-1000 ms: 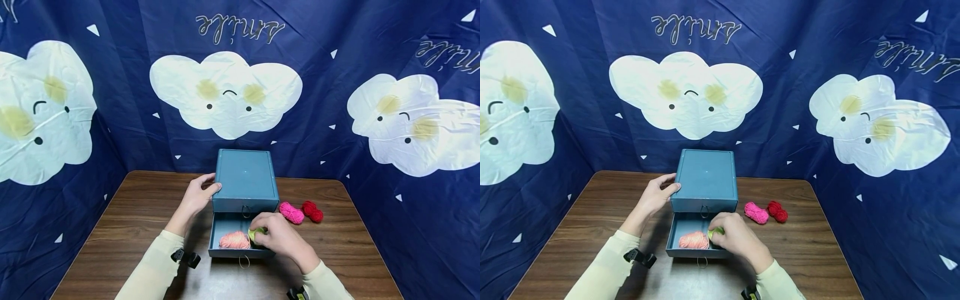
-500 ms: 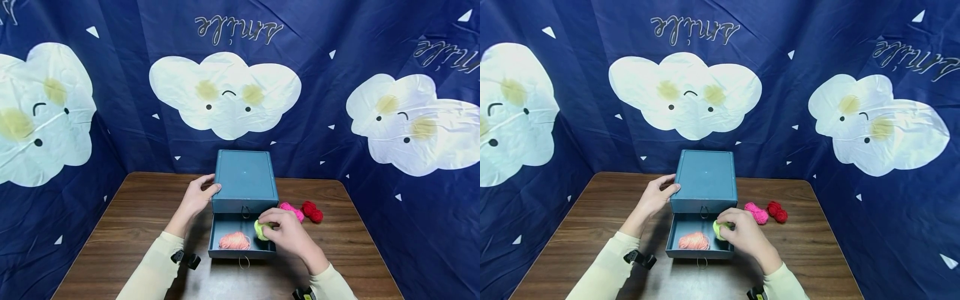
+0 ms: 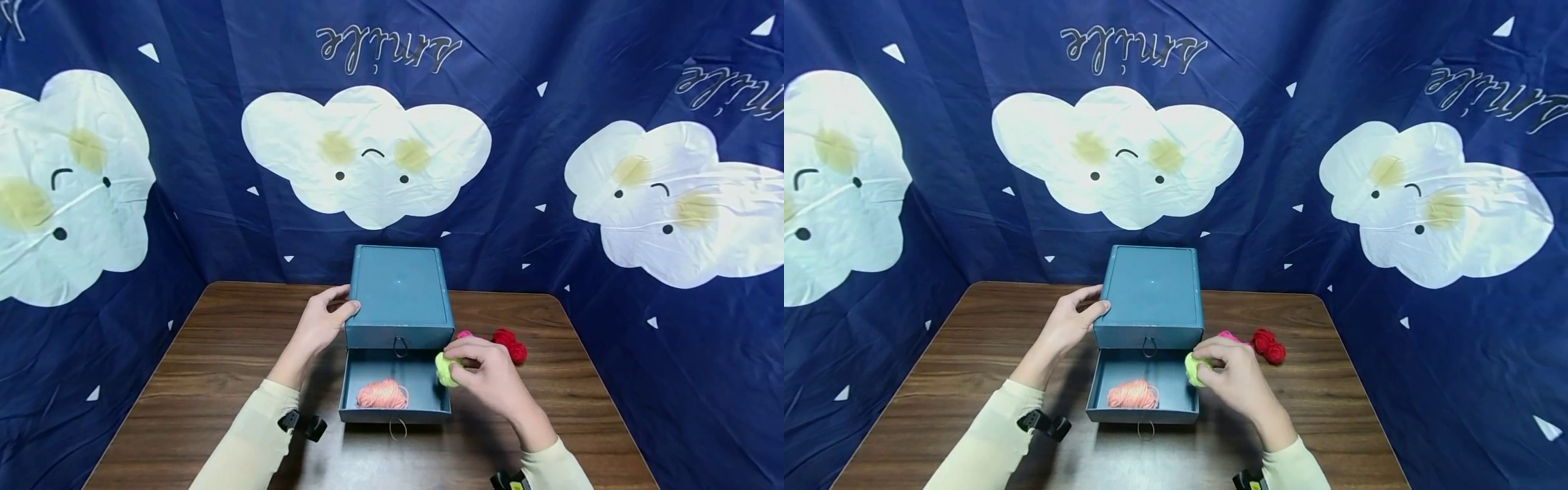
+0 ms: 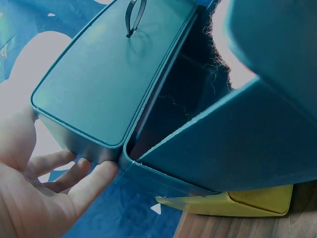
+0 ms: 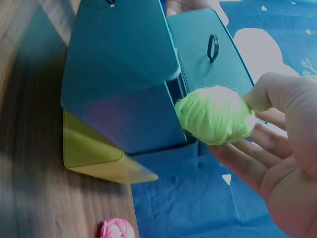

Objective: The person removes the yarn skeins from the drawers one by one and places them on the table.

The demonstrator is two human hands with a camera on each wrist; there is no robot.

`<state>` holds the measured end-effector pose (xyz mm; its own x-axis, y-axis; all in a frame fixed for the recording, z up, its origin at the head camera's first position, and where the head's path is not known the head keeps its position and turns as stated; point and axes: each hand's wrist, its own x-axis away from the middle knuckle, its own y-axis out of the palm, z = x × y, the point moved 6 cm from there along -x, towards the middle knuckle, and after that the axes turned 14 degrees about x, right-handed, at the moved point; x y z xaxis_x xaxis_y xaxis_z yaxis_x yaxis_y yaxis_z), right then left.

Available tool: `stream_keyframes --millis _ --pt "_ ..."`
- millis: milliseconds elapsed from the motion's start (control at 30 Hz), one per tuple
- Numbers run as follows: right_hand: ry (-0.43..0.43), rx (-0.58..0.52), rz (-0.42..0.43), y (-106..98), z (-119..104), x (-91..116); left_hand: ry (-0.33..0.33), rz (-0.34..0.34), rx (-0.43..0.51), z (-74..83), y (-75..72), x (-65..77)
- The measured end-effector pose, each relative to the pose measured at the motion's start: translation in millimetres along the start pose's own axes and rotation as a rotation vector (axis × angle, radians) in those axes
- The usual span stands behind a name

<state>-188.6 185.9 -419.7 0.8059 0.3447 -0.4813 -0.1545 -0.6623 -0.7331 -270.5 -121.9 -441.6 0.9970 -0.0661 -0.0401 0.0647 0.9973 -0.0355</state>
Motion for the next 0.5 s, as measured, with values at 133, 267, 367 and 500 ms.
stream_keyframes --millis 133,267,367,500 --pt "0.046 0.023 0.010 -4.0 9.5 3.4 0.006 -0.003 0.000 -0.5 0.2 -0.4" --pt "0.079 0.045 0.013 -4.0 18.1 8.1 0.017 -0.007 -0.004 -0.7 0.4 -0.7" --pt "0.103 0.052 0.010 -2.2 23.5 11.8 0.022 -0.008 -0.006 -0.2 0.6 -0.3" --pt "0.126 0.053 0.003 0.9 29.9 15.7 0.017 -0.005 -0.009 -1.0 0.1 -0.5"
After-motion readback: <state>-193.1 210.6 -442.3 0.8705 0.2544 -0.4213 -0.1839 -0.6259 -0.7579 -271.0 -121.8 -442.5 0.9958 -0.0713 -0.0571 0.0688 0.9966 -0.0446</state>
